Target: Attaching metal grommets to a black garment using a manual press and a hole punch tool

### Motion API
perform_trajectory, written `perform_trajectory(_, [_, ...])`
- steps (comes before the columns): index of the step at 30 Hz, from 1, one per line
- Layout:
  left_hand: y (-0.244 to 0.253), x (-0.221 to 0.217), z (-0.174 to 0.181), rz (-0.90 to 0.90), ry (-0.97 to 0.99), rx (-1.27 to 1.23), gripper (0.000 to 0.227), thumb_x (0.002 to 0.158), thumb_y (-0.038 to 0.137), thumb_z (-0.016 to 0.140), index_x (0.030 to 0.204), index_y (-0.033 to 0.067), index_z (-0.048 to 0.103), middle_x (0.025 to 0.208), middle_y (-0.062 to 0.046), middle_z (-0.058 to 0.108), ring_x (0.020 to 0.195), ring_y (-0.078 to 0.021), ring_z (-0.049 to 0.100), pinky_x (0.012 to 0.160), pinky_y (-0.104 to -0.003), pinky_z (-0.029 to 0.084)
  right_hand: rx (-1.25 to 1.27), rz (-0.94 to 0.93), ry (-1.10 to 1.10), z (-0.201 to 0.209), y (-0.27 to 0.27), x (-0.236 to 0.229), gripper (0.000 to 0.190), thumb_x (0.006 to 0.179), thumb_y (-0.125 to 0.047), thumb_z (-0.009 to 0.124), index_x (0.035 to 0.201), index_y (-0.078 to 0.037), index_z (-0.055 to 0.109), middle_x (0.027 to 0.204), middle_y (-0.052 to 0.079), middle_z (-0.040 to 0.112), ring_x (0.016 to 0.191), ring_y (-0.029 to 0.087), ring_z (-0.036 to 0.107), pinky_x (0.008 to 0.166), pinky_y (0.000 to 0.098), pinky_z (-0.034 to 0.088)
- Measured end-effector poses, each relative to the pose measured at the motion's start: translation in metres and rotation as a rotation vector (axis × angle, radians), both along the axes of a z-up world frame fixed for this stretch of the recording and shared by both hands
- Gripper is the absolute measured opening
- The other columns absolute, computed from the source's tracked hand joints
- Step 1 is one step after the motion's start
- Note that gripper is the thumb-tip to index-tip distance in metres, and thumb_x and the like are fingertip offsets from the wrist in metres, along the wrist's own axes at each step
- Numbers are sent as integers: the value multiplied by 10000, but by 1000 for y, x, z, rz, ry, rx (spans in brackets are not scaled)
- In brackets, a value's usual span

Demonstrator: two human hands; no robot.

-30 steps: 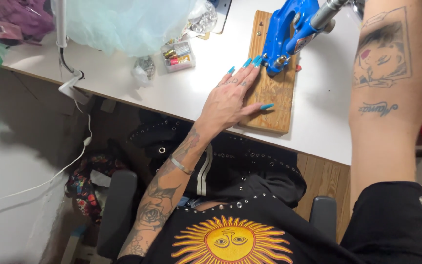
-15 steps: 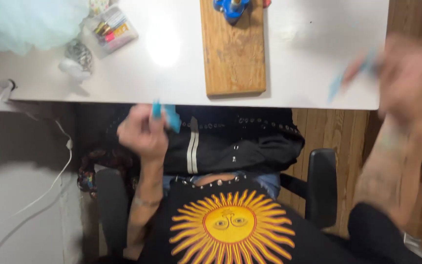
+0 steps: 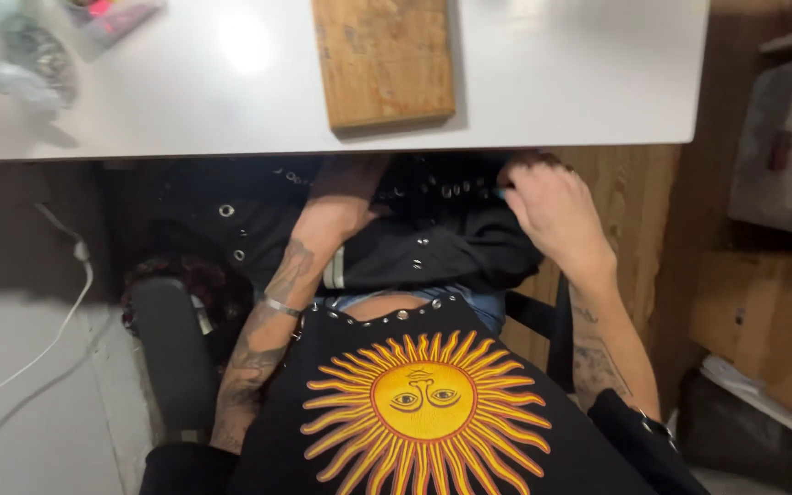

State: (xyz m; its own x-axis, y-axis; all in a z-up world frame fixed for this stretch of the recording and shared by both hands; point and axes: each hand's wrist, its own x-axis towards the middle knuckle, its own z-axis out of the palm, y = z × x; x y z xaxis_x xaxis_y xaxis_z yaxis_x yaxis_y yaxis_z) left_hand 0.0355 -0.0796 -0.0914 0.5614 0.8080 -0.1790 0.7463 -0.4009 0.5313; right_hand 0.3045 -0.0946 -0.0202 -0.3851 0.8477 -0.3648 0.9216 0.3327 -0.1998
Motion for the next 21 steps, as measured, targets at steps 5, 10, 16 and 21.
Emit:
perform_trajectory(5, [-2,1,51,123,113,-203,508,779,256,605,1195,4,457,1068,-230,540,1038,-389,497,920,-494,358,30,-324,725,39,-18,20,107,867,-42,514,969,-43,481,875,110,620,815,229,625,761,341,490])
perform_trajectory(10, [-18,-19,106,68,-838,-222,205,696,150,698,702,21,539,581,-128,439,525,-307,490,529,-363,424,62,-519,1252,30,-45,46,130,900,-78,466,917,-16,353,711,107,522,577,99,449,571,200,396])
perform_trajectory(16, [-20,-47,142,136,-768,-68,178,631,203,773,685,92,645,553,-23,461,478,-181,475,497,-246,413,139,-590,1162,42,-33,9,135,904,-70,511,976,19,439,810,115,569,707,95,488,709,232,438])
perform_trajectory(21, [-26,-42,189,161,-648,329,89,733,-34,647,737,21,577,655,-81,460,590,-215,441,583,-324,373,579,-507,998,79,-36,5,113,893,-85,590,894,14,536,834,129,564,753,190,569,689,253,483])
